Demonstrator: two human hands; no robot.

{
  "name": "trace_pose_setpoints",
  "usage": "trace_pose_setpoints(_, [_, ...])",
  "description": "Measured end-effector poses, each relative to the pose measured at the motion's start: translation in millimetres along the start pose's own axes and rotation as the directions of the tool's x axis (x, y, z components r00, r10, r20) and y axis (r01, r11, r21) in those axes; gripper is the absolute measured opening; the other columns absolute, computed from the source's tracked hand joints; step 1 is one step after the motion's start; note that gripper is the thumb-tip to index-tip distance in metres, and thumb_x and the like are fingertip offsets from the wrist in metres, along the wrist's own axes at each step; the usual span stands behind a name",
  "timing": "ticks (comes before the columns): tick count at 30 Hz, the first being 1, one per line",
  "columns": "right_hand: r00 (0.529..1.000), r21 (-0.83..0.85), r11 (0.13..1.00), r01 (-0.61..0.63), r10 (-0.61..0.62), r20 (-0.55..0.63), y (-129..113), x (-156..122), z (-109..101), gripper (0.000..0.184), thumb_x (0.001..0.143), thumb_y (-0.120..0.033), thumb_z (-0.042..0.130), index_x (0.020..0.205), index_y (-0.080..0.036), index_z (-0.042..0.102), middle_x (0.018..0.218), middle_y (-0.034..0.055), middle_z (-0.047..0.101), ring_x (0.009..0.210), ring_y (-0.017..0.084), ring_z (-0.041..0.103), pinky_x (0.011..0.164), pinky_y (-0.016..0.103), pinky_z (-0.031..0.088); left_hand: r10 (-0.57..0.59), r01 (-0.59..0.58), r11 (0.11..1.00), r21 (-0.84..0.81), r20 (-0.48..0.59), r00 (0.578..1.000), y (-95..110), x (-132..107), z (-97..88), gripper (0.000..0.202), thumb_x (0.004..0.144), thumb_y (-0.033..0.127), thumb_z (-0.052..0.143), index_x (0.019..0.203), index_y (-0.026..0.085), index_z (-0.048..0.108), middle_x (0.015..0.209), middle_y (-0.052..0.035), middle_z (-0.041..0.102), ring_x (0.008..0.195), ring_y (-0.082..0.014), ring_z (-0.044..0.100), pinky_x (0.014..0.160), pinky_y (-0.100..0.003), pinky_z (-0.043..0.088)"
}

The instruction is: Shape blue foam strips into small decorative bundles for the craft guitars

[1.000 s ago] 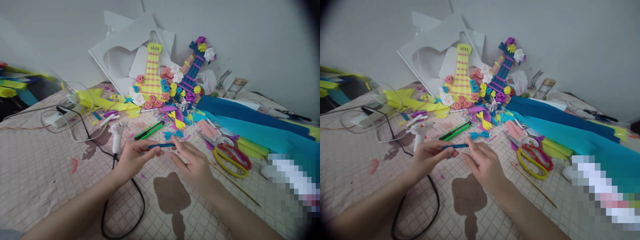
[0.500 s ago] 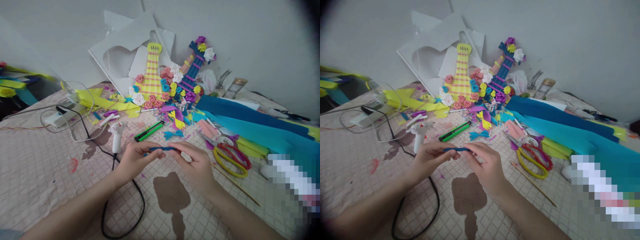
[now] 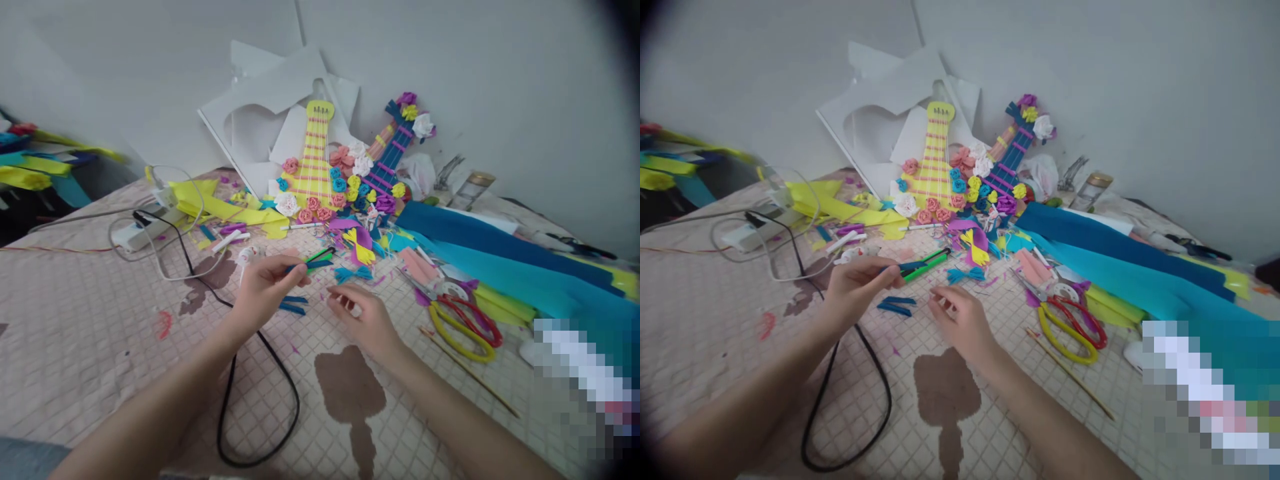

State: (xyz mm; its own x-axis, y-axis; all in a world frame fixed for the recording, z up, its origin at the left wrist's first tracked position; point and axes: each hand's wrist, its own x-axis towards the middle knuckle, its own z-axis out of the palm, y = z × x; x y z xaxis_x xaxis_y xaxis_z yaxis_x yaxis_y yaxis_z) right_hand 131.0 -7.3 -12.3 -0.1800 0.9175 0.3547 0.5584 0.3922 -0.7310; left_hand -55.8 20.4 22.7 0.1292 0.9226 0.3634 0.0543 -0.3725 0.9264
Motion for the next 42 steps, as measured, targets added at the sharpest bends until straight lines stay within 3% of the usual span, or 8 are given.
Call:
trace_pose_setpoints(7, [0.988, -0.180, 0.981, 0.074, -0.048, 0.145, 0.7, 13.6, 44.5, 0.012, 0.069, -0.024, 0.070, 0.077, -0.016, 0.067, 0.076, 0.0056, 0.063, 0.078, 0.020, 0.057, 0.071, 0.035, 0.046, -0.036, 0.036, 0.998, -0.050, -0.005, 0.999, -1.7, 3.4, -3.1, 0.015, 0.076, 0.028, 0.065, 0.075, 0.012, 0.065, 0.063, -0.0021, 0.066, 0.058, -0.0118, 0.064, 0.056, -0.020, 0.052])
trace_pose_setpoints(12, [0.980, -0.189, 0.978, 0.093, -0.056, 0.191, -1.7, 15.1, 52.7, 0.003, 0.070, -0.015, 0.067, 0.071, -0.018, 0.066, 0.071, 0.0026, 0.062, 0.075, 0.018, 0.057, 0.071, 0.032, 0.045, -0.047, 0.048, 0.998, -0.038, 0.008, 0.999, 0.3, 3.3, -4.1, 0.016, 0.076, 0.028, 0.064, 0.076, 0.012, 0.066, 0.062, -0.0022, 0.066, 0.056, -0.0117, 0.064, 0.055, -0.020, 0.052])
trace_pose_setpoints(19, [0.983, -0.103, 0.992, 0.074, -0.055, 0.176, -2.6, 11.9, 36.9, 0.008, 0.073, -0.011, 0.063, 0.073, -0.018, 0.065, 0.068, 0.0005, 0.066, 0.064, 0.014, 0.059, 0.062, 0.026, 0.047, -0.061, 0.061, 0.998, -0.022, 0.014, 0.998, -3.4, 2.4, -3.9, 0.016, 0.076, 0.028, 0.064, 0.076, 0.013, 0.066, 0.062, -0.0020, 0.067, 0.058, -0.0117, 0.064, 0.055, -0.019, 0.052])
trace_pose_setpoints(22, [0.981, -0.041, 0.993, 0.113, -0.105, 0.163, -5.6, 9.1, 24.1, 0.008, 0.076, -0.011, 0.062, 0.076, -0.019, 0.064, 0.077, 0.0014, 0.069, 0.075, 0.014, 0.063, 0.072, 0.027, 0.049, -0.066, 0.066, 0.998, -0.014, 0.016, 0.998, -3.8, 2.8, -3.1, 0.015, 0.076, 0.027, 0.065, 0.075, 0.012, 0.066, 0.060, -0.0018, 0.067, 0.056, -0.0109, 0.063, 0.055, -0.018, 0.051])
trace_pose_setpoints(25, [0.961, -0.016, 0.971, 0.239, -0.234, 0.150, -5.9, 5.0, 14.5, 0.008, 0.079, -0.013, 0.059, 0.078, -0.019, 0.064, 0.088, 0.0039, 0.070, 0.087, 0.016, 0.063, 0.079, 0.030, 0.049, -0.061, 0.061, 0.998, 0.001, 0.015, 0.998, -4.1, 4.2, -2.4, 0.016, 0.075, 0.028, 0.065, 0.072, 0.013, 0.066, 0.060, -0.0016, 0.066, 0.055, -0.0108, 0.062, 0.054, -0.019, 0.050])
trace_pose_setpoints(31, [0.883, -0.148, 0.912, 0.384, -0.315, 0.349, 0.7, -3.3, 13.8, 0.012, 0.080, -0.011, 0.059, 0.076, -0.019, 0.066, 0.081, 0.0022, 0.070, 0.081, 0.016, 0.063, 0.077, 0.033, 0.048, -0.075, 0.075, 0.997, 0.002, 0.017, 0.997, -5.6, 4.7, -1.4, 0.017, 0.074, 0.029, 0.066, 0.073, 0.013, 0.066, 0.059, -0.0016, 0.066, 0.055, -0.0112, 0.062, 0.054, -0.020, 0.051])
trace_pose_setpoints(34, [0.875, -0.161, 0.907, 0.388, -0.308, 0.375, 2.4, -4.3, 15.2, 0.010, 0.079, -0.012, 0.060, 0.076, -0.020, 0.067, 0.079, 0.0020, 0.070, 0.080, 0.016, 0.063, 0.077, 0.033, 0.048, -0.059, 0.058, 0.997, 0.040, 0.023, 0.998, -5.6, 2.9, -0.9, 0.018, 0.075, 0.031, 0.065, 0.072, 0.013, 0.065, 0.060, -0.0022, 0.066, 0.055, -0.0116, 0.062, 0.054, -0.021, 0.052])
trace_pose_setpoints(42, [0.880, -0.060, 0.901, 0.429, -0.402, 0.252, -6.4, 0.3, 2.0, 0.011, 0.081, -0.013, 0.059, 0.087, -0.019, 0.066, 0.082, 0.0020, 0.070, 0.079, 0.015, 0.063, 0.076, 0.032, 0.050, -0.029, 0.023, 0.994, 0.106, 0.053, 0.998, -5.8, 2.6, -2.4, 0.017, 0.078, 0.029, 0.062, 0.073, 0.013, 0.066, 0.062, -0.0027, 0.067, 0.057, -0.0108, 0.061, 0.054, -0.019, 0.049])
